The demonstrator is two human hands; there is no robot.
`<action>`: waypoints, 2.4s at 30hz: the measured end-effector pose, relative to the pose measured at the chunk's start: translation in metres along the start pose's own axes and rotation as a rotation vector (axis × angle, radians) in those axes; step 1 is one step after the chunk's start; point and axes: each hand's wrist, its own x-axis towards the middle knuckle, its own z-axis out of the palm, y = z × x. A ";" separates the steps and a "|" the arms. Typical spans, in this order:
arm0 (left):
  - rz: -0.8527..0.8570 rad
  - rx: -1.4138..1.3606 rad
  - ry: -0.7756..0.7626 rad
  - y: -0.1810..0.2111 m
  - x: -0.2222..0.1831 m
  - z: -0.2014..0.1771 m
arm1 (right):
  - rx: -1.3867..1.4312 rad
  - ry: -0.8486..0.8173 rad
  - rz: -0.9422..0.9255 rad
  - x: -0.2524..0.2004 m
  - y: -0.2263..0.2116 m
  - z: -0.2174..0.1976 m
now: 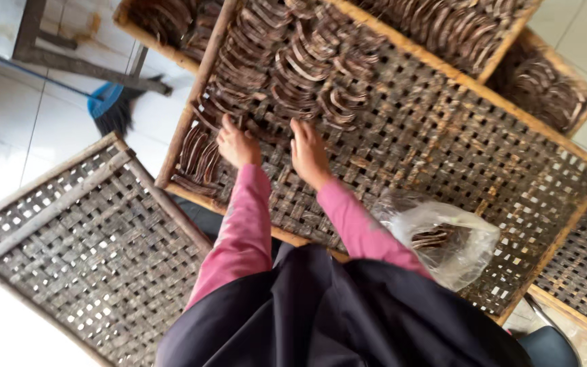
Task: The person picks up dark brown curved pieces of bark from woven bamboo racks and places them into a plastic bag by hand, occasionally moving the racks to reach more items.
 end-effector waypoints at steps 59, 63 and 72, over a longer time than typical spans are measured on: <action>1.123 0.345 -0.132 0.100 0.133 0.026 | -0.554 0.085 0.182 0.031 0.130 0.009; 0.938 -0.076 -0.274 0.113 0.133 0.025 | -0.520 0.152 0.101 0.027 0.134 0.004; 1.341 0.232 -0.192 0.180 0.129 0.045 | -0.472 0.046 0.187 0.032 0.136 0.008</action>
